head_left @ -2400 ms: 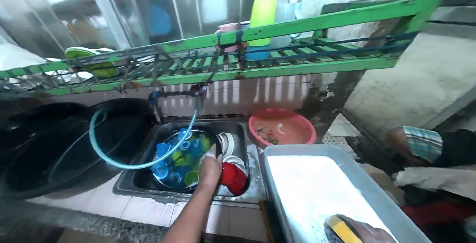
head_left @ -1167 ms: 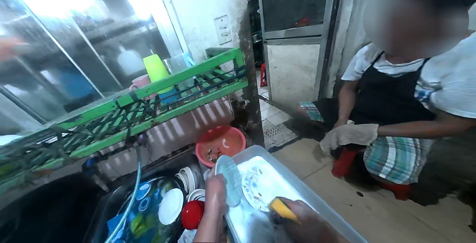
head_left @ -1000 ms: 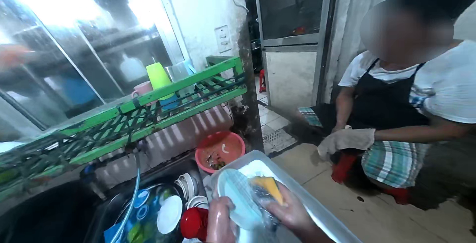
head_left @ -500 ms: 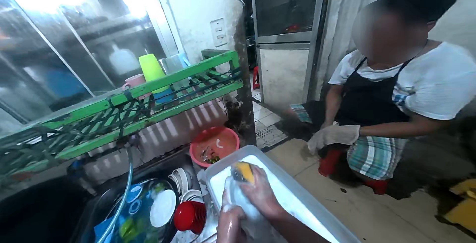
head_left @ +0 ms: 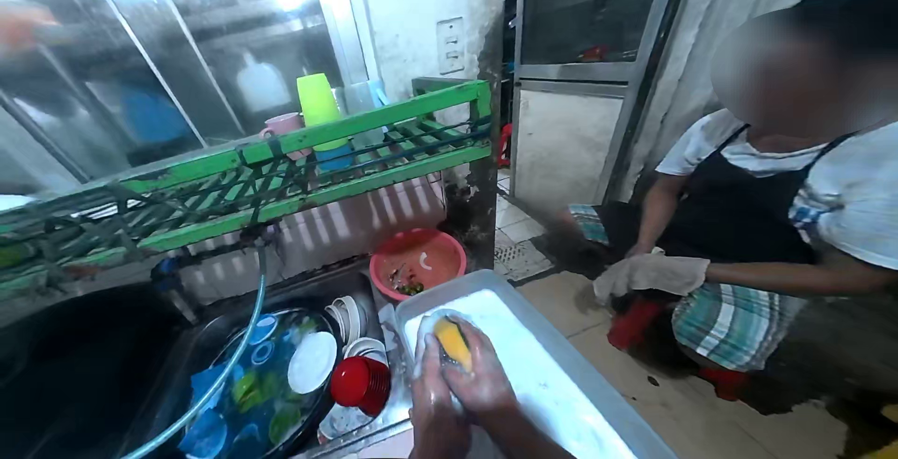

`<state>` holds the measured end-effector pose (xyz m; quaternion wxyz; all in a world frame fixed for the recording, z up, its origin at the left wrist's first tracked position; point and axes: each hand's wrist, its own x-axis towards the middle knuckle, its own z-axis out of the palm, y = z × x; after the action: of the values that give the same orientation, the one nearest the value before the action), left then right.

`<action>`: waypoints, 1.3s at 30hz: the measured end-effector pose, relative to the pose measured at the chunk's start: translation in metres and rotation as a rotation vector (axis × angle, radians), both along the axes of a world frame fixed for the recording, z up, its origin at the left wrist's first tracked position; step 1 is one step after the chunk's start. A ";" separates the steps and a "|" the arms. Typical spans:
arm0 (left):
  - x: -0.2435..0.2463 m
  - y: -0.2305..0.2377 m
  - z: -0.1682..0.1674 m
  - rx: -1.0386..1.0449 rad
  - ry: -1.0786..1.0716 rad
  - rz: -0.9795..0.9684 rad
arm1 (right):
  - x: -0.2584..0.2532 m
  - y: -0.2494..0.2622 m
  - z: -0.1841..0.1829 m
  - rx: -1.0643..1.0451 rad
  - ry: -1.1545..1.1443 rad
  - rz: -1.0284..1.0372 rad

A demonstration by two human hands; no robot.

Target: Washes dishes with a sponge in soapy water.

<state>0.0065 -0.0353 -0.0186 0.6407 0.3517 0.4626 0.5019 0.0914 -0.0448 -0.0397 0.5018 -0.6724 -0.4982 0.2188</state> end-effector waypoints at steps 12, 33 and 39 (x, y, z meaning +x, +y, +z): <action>-0.038 0.030 0.031 -0.393 -0.250 -0.143 | 0.068 0.015 0.067 0.353 1.017 0.084; -0.018 0.003 0.026 -0.141 0.221 -0.762 | 0.038 -0.022 0.054 -0.017 -0.213 0.150; -0.022 -0.003 0.040 -0.133 0.248 -0.740 | 0.069 0.001 0.041 -0.119 0.235 -0.127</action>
<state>-0.0151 -0.0381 0.0212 0.7391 0.5102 0.4099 0.1596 0.1603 -0.0435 0.0010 0.5286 -0.7009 -0.3788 0.2931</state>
